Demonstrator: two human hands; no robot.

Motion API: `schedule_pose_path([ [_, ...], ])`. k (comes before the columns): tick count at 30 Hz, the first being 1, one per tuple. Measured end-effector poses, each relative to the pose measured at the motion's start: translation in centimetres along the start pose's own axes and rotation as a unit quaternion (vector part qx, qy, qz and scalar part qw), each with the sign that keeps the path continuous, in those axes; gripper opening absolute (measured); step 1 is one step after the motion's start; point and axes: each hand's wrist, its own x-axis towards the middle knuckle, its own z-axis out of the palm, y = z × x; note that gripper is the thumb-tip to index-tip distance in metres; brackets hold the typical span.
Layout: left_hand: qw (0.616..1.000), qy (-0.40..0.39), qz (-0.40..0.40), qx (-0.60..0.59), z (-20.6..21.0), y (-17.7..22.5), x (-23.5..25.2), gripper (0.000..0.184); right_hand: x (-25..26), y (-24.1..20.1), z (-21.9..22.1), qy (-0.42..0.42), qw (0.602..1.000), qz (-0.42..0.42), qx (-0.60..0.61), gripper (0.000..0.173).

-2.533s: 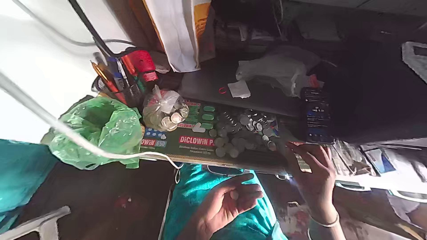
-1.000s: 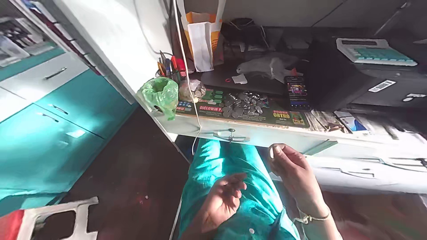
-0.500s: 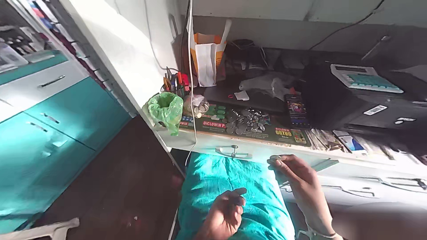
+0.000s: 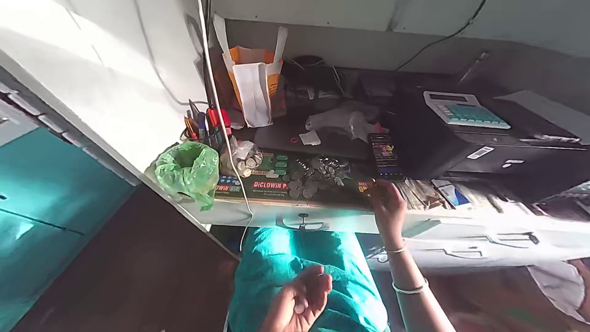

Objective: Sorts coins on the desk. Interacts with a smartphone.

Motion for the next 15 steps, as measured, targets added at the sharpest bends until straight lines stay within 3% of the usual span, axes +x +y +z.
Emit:
schedule_pose_path([
  [8, 0.995, 0.051, -0.002, 0.087, 0.2, -1.5, -0.6, 0.047, 0.1, 0.4, -0.5, -0.037, 0.999, 0.006, 0.01, 0.02],
  [15, 0.997, 0.021, -0.003, 0.068, -1.3, 0.7, 0.5, 0.047, 1.3, -2.0, 0.7, -0.117, 0.993, 0.035, -0.006, 0.019],
])
